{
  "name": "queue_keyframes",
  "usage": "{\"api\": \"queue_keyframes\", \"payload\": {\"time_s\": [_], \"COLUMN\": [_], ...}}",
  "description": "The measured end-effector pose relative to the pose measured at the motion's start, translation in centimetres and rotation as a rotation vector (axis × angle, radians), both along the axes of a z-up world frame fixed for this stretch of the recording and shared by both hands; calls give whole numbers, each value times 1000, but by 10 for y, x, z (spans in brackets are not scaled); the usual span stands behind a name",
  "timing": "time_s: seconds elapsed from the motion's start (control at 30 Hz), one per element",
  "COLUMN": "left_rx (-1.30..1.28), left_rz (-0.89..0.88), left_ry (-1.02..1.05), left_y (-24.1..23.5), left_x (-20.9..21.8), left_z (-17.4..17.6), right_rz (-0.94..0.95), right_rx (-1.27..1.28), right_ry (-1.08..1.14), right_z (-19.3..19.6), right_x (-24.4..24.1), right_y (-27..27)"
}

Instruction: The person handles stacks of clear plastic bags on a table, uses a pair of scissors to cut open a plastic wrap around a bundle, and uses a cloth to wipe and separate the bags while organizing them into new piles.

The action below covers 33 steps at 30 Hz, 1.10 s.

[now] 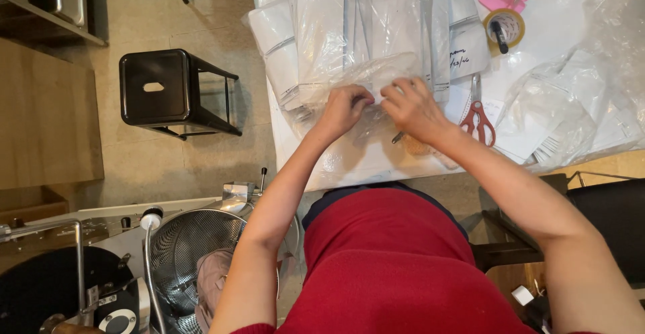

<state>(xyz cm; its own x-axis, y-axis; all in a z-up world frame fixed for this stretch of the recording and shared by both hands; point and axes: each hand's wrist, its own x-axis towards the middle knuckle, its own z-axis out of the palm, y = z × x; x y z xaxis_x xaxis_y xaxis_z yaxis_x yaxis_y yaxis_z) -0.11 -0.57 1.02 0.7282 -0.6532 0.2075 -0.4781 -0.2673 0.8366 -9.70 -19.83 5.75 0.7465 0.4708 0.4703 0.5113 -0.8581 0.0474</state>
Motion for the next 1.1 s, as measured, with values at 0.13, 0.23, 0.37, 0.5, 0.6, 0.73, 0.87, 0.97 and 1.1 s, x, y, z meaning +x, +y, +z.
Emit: {"api": "queue_keyframes", "payload": {"time_s": [0.13,0.23,0.37,0.5,0.6,0.73,0.87,0.97,1.1], "left_rx": [11,81,118,176,296,433,462,249,66], "left_rz": [-23,-65,-127,-166,-230,-260,-272,-179,-109], "left_ry": [-10,-70,-212,-213,-152,-42,-88,59,78], "left_y": [0,-6,-12,-16,-24,-51,-117,-96,-85], "left_x": [-1,-1,-9,-17,-22,-29,-12,-7,1], "left_z": [25,48,73,73,77,114,-20,33,43], "right_rz": [-42,-131,-294,-365,-401,-360,-361,-388,-371], "right_rx": [-96,-86,-15,101,113,103,99,109,175], "right_ry": [-274,-376,-517,-522,-497,-456,-457,-421,-362], "right_z": [-2,20,36,22,12,-14,4,1,4], "right_x": [-21,-31,-41,-51,-59,-69,-72,-72,-62], "right_y": [11,23,34,42,53,50,58,45,42]}}
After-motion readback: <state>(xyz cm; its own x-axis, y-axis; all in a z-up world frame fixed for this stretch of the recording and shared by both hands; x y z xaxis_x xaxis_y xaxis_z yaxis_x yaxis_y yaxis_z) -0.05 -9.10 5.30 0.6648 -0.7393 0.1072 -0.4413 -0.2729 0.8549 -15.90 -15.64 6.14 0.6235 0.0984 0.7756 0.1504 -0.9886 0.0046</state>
